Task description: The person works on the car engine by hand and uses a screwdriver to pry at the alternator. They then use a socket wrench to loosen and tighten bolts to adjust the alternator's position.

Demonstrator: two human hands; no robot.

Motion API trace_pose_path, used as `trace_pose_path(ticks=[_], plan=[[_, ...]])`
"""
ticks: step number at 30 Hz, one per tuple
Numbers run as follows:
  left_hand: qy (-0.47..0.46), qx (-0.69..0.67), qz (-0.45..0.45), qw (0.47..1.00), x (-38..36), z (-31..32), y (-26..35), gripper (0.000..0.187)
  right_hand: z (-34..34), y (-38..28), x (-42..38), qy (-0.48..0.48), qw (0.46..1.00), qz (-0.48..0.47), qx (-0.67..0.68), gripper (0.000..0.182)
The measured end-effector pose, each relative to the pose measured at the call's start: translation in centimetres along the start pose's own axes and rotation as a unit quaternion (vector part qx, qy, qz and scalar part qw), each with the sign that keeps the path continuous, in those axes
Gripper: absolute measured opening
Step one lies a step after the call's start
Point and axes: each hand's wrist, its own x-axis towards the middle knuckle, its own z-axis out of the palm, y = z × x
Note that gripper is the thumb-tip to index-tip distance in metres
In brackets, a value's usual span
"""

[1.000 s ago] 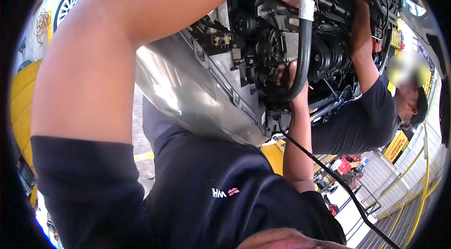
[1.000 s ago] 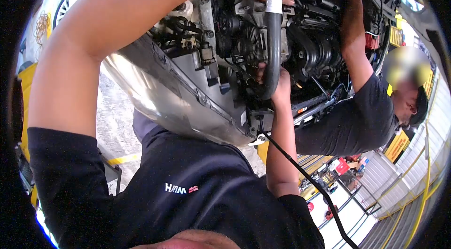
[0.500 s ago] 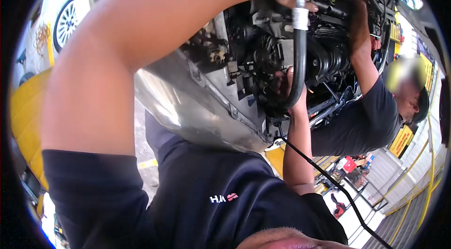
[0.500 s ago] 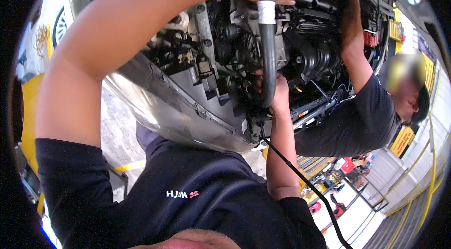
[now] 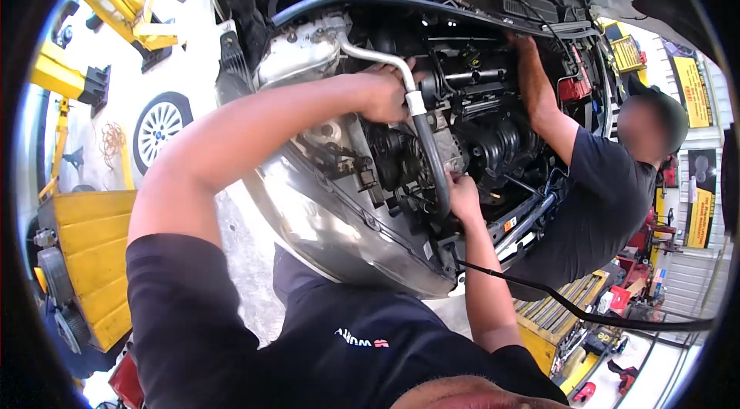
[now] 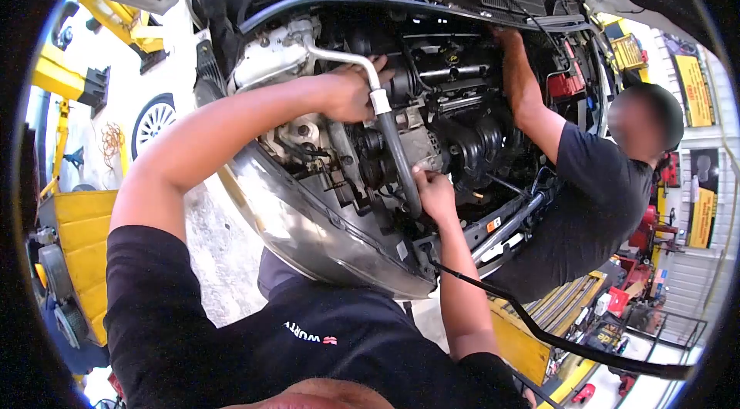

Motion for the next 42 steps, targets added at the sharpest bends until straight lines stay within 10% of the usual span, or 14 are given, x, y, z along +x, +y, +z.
trace_pose_path(ticks=[4, 6, 8, 10, 13, 16, 20, 22, 25, 27, 32, 34, 42], plan=[[-0.072, -0.153, -0.011, 0.985, -7.9, -8.9, -1.1, 0.051, -0.8, -2.7, -1.5, 0.038, 0.995, -0.070, -0.053, 0.038], [0.104, -0.200, -0.020, 0.974, -9.0, -10.5, -4.4, 0.038, 0.1, -0.3, 0.2, 0.023, 0.990, -0.110, -0.088, 0.040], [0.267, -0.191, -0.076, 0.942, -9.2, -12.2, -7.3, 0.030, 1.0, 0.2, 0.4, -0.086, 0.912, 0.172, 0.363, 0.039], [0.375, -0.075, -0.048, 0.923, -7.8, -13.6, -9.5, 0.027, 1.1, 1.1, 0.8, -0.126, 0.872, 0.215, 0.422, 0.034], [0.342, -0.007, -0.029, 0.939, -6.1, -14.7, -10.1, 0.022, 0.4, 0.6, 0.2, -0.024, 0.991, 0.058, 0.119, 0.046], [0.296, 0.091, 0.016, 0.951, -3.3, -15.6, -10.6, 0.018, -0.7, -1.6, -1.6, 0.002, 0.998, -0.047, -0.032, 0.051], [0.265, 0.108, 0.087, 0.954, 0.0, -16.7, -10.3, 0.019, -1.3, -3.3, -1.6, -0.041, 0.999, 0.027, 0.022, 0.041], [0.263, 0.092, 0.084, 0.957, 1.3, -16.8, -9.3, 0.020, 1.4, -0.3, -0.3, -0.059, 0.909, 0.156, 0.382, 0.034], [0.241, 0.059, 0.041, 0.968, 2.3, -16.7, -7.3, 0.024, 0.4, 0.0, -0.4, -0.057, 0.936, 0.132, 0.321, 0.039], [0.238, 0.034, 0.010, 0.971, 3.2, -15.9, -6.6, 0.028, -0.4, -1.9, -1.6, 0.007, 1.000, 0.006, 0.012, 0.044], [0.340, 0.044, 0.033, 0.939, 5.8, -13.5, -5.1, 0.032, 1.4, 0.3, 0.0, 0.024, 0.997, -0.066, -0.031, 0.047], [0.231, 0.081, -0.042, 0.969, 6.2, -14.4, -4.1, 0.031, 2.3, 0.9, 0.6, -0.048, 0.928, 0.123, 0.348, 0.049], [0.313, 0.209, -0.048, 0.925, 8.5, -13.9, -3.3, 0.035, -0.8, -3.0, -1.9, 0.011, 0.997, -0.048, -0.066, 0.055]])
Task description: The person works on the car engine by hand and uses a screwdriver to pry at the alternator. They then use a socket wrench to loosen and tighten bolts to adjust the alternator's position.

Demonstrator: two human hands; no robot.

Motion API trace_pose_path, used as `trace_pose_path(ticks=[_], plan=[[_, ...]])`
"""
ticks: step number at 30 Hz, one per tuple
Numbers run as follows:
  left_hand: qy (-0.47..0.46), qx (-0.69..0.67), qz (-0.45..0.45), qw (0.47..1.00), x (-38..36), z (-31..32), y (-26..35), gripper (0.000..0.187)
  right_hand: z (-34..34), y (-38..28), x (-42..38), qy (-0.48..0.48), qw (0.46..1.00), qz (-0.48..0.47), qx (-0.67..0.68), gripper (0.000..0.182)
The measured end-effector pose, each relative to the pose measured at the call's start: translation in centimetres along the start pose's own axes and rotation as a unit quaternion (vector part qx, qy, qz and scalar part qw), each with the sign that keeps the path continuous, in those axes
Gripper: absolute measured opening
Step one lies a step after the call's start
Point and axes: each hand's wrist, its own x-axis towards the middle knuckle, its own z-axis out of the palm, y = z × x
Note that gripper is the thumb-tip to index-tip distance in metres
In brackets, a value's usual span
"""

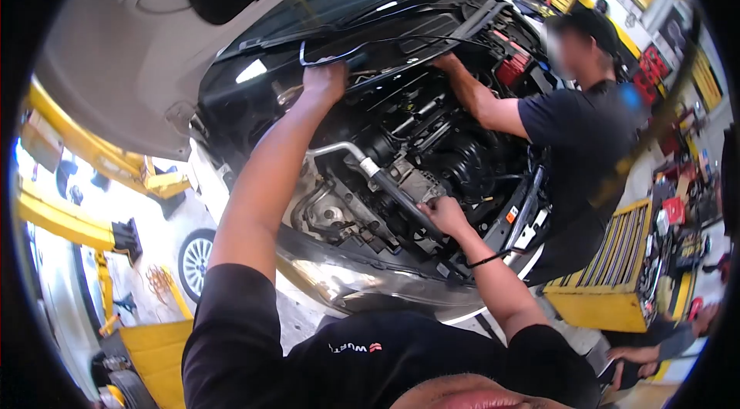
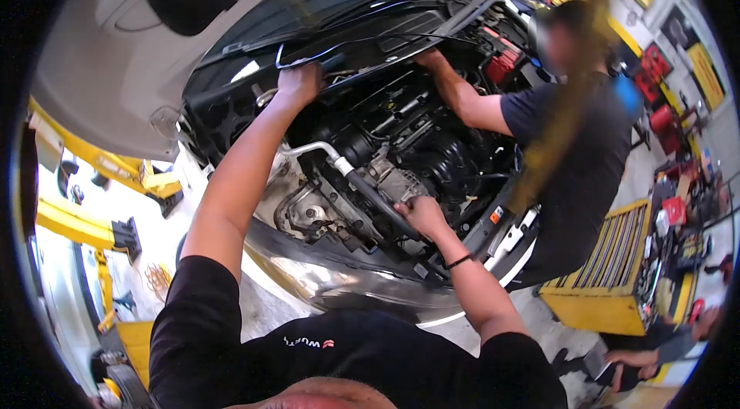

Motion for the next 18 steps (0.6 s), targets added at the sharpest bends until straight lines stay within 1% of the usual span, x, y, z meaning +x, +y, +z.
trace_pose_path(ticks=[1, 2, 3, 4, 5, 6, 8, 9, 10, 11, 12, 13, 14, 15, 16, 17, 18], plan=[[0.024, 0.017, -0.020, 0.999, 0.3, 1.3, -0.1, 0.035, 1.2, 1.6, 0.9, 0.011, 1.000, -0.022, 0.018, 0.055], [0.051, 0.033, -0.039, 0.997, 0.9, 1.6, 0.0, 0.036, 0.4, 0.9, 0.5, -0.039, 0.995, 0.033, 0.081, 0.053], [-0.017, 0.015, -0.057, 0.998, 1.2, 0.8, 0.4, 0.035, 2.5, 3.1, 1.9, -0.069, 0.965, 0.096, 0.233, 0.052], [-0.086, 0.000, -0.073, 0.994, 1.3, 0.0, 0.9, 0.035, 4.6, 5.3, 3.4, -0.097, 0.907, 0.151, 0.380, 0.051], [-0.078, -0.010, -0.071, 0.994, 1.4, 0.6, 0.6, 0.035, 3.5, 4.0, 1.9, -0.098, 0.867, 0.142, 0.468, 0.048], [-0.069, -0.020, -0.071, 0.995, 1.7, 1.2, 0.4, 0.035, 2.3, 3.6, 1.0, -0.027, 0.954, -0.104, 0.278, 0.057], [-0.134, 0.050, -0.056, 0.988, 1.9, -1.1, 1.5, 0.030, 0.8, 2.5, 0.7, -0.063, 0.991, -0.004, 0.117, 0.064], [-0.132, 0.035, -0.063, 0.989, 1.8, -2.1, 2.0, 0.030, 2.4, 2.8, 0.0, 0.107, 0.992, -0.054, 0.041, 0.067], [-0.132, 0.019, -0.072, 0.989, 1.6, -2.7, 2.2, 0.032, 0.3, 1.6, -0.8, 0.039, 0.999, -0.033, 0.020, 0.060], [0.089, 0.040, 0.019, 0.995, 1.1, 1.1, 0.5, 0.032, 0.2, 1.6, -0.7, 0.049, 0.998, -0.039, 0.027, 0.056], [0.086, 0.044, 0.023, 0.995, 1.1, 0.6, 0.6, 0.032, 0.3, 1.6, -0.5, 0.057, 0.997, -0.046, 0.034, 0.053], [0.027, 0.044, 0.006, 0.999, 1.0, 0.2, 0.8, 0.032, 1.0, 2.0, 0.1, 0.055, 0.996, -0.065, 0.015, 0.047], [-0.032, 0.044, -0.012, 0.998, 0.9, -0.1, 1.0, 0.031, 1.3, 2.4, 0.5, 0.052, 0.996, -0.064, 0.022, 0.047], [-0.065, 0.061, -0.038, 0.995, 1.1, -0.4, 1.3, 0.030, 1.2, 2.5, 0.9, -0.025, 0.987, 0.000, 0.156, 0.048], [-0.083, 0.067, -0.060, 0.993, 1.3, -0.4, 1.7, 0.028, 1.0, 2.7, 1.2, -0.102, 0.951, 0.064, 0.286, 0.049], [-0.093, 0.060, -0.088, 0.990, 1.4, -0.4, 2.1, 0.027, 1.1, 2.8, 1.4, -0.102, 0.948, 0.067, 0.295, 0.049], [-0.104, 0.054, -0.116, 0.986, 1.3, -1.3, 3.1, 0.025, 1.2, 3.0, 1.5, -0.100, 0.955, 0.051, 0.275, 0.050]])
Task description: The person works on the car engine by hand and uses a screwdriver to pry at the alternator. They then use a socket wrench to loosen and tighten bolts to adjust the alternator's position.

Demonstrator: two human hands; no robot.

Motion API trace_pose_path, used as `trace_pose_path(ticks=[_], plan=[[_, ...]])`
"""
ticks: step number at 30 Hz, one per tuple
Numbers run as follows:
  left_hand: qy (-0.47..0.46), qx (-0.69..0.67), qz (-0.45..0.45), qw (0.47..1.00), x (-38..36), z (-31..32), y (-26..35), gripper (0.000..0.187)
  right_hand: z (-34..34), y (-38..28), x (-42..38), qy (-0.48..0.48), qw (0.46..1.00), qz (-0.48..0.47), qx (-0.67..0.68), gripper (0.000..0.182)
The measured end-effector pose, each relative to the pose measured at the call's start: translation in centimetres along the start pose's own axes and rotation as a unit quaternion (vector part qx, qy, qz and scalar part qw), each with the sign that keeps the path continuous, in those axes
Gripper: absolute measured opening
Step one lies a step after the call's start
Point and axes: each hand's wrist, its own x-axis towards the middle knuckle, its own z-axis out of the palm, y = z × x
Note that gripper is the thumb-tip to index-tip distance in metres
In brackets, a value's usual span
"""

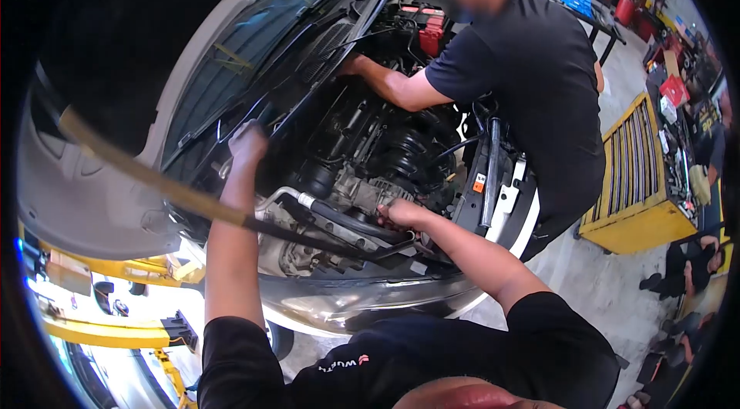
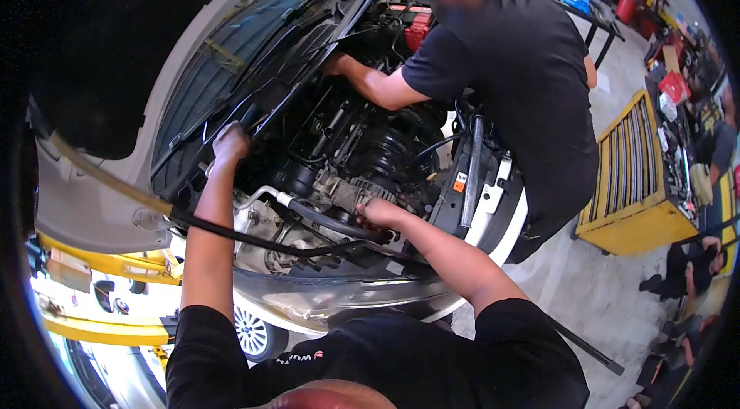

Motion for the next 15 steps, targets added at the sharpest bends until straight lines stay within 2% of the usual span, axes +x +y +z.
trace_pose_path(ticks=[2, 3, 4, 6, 8, 10, 11, 12, 13, 14, 15], plan=[[-0.040, -0.003, -0.015, 0.999, -1.1, -2.3, 1.3, 0.025, -0.2, 0.1, 0.1, -0.004, 0.998, -0.027, -0.052, 0.052], [-0.034, 0.005, -0.008, 0.999, -1.0, -1.6, 1.2, 0.025, -0.1, -1.5, -1.7, 0.105, 0.967, -0.035, -0.228, 0.055], [-0.025, 0.011, -0.002, 1.000, -0.6, -1.2, 0.8, 0.025, 0.0, -1.4, -1.8, 0.102, 0.968, -0.033, -0.225, 0.055], [-0.021, 0.012, 0.013, 1.000, -0.2, -0.3, 0.1, 0.024, 0.3, -1.0, -1.9, 0.132, 0.961, -0.106, -0.218, 0.057], [0.004, 0.008, 0.041, 0.999, 0.3, 0.8, -0.9, 0.024, 0.6, -0.5, -0.9, 0.127, 0.962, -0.091, -0.225, 0.062], [0.005, -0.006, 0.054, 0.999, 0.4, 0.8, -1.4, 0.025, 0.2, -0.1, 0.1, 0.001, 0.999, -0.031, -0.017, 0.059], [0.018, -0.031, 0.073, 0.997, 0.2, 0.8, -1.7, 0.025, 0.4, 0.1, 0.2, -0.015, 0.996, 0.019, 0.088, 0.057], [0.027, -0.054, 0.094, 0.994, -0.2, 0.7, -1.8, 0.026, 0.3, 0.3, 0.3, -0.011, 0.996, 0.021, 0.090, 0.057], [0.075, -0.053, 0.121, 0.988, -0.2, 1.2, -2.2, 0.025, 0.2, 0.5, 0.6, 0.001, 1.000, -0.006, 0.010, 0.057], [0.073, -0.052, 0.128, 0.988, -0.2, 1.5, -2.4, 0.025, 0.4, 0.7, 0.7, 0.013, 0.997, -0.034, -0.070, 0.057], [0.069, -0.021, 0.126, 0.989, -0.6, 0.8, -2.1, 0.023, 0.6, -0.2, -0.7, 0.110, 0.972, -0.037, -0.203, 0.055]])
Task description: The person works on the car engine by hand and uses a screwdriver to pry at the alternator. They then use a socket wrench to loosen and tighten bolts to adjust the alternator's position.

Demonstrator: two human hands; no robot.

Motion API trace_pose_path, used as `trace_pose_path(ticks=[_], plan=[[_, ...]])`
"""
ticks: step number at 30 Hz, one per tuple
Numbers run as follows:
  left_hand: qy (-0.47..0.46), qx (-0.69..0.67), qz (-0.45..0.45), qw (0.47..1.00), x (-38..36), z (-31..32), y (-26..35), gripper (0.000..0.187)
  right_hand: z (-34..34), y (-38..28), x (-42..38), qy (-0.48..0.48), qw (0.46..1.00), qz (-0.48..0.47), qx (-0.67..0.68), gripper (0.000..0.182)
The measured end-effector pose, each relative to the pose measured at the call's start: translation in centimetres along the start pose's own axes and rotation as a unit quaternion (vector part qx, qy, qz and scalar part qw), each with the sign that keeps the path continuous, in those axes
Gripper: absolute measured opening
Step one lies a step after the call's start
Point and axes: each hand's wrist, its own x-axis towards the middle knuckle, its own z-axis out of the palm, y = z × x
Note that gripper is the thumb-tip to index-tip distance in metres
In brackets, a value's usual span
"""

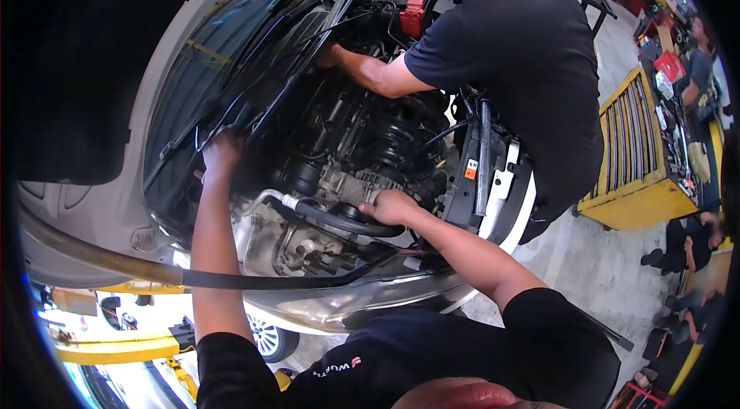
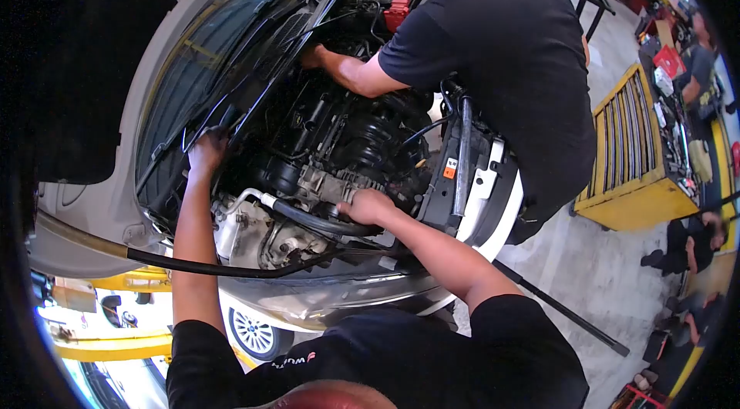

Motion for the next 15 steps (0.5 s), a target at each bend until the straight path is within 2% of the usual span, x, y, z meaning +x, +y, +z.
trace_pose_path(ticks=[3, 5, 7, 8, 10, 12, 14, 15], plan=[[0.010, 0.049, 0.002, 0.999, -0.2, -1.3, 1.1, 0.022, -1.0, -0.6, -1.3, 0.034, 0.998, -0.043, -0.029, 0.056], [0.000, 0.115, -0.031, 0.993, 0.1, -0.3, 1.1, 0.024, 1.7, 0.7, 0.4, 0.061, 0.997, -0.052, -0.003, 0.053], [-0.001, 0.079, -0.019, 0.997, 0.3, 0.4, 0.5, 0.026, 1.8, 0.8, 1.0, 0.014, 0.997, -0.002, 0.079, 0.052], [-0.018, 0.071, -0.025, 0.997, 0.4, 0.4, 0.4, 0.027, 0.9, 0.9, 0.8, -0.060, 0.987, -0.029, 0.146, 0.053], [-0.080, 0.068, -0.056, 0.993, 1.0, 0.2, 0.6, 0.034, 1.2, 1.2, 1.3, -0.049, 0.992, -0.039, 0.113, 0.053], [-0.088, 0.080, -0.045, 0.992, 0.9, 0.0, 0.6, 0.033, 0.7, 0.5, -0.3, -0.039, 0.993, -0.043, 0.106, 0.052], [-0.091, 0.081, -0.042, 0.992, 1.0, 0.4, 0.4, 0.032, -1.9, -1.2, -2.2, 0.027, 0.999, -0.018, -0.019, 0.048], [-0.060, 0.079, -0.030, 0.995, 0.7, 0.8, 0.2, 0.031, -1.8, -1.0, -2.1, 0.022, 0.999, -0.018, -0.020, 0.048]])
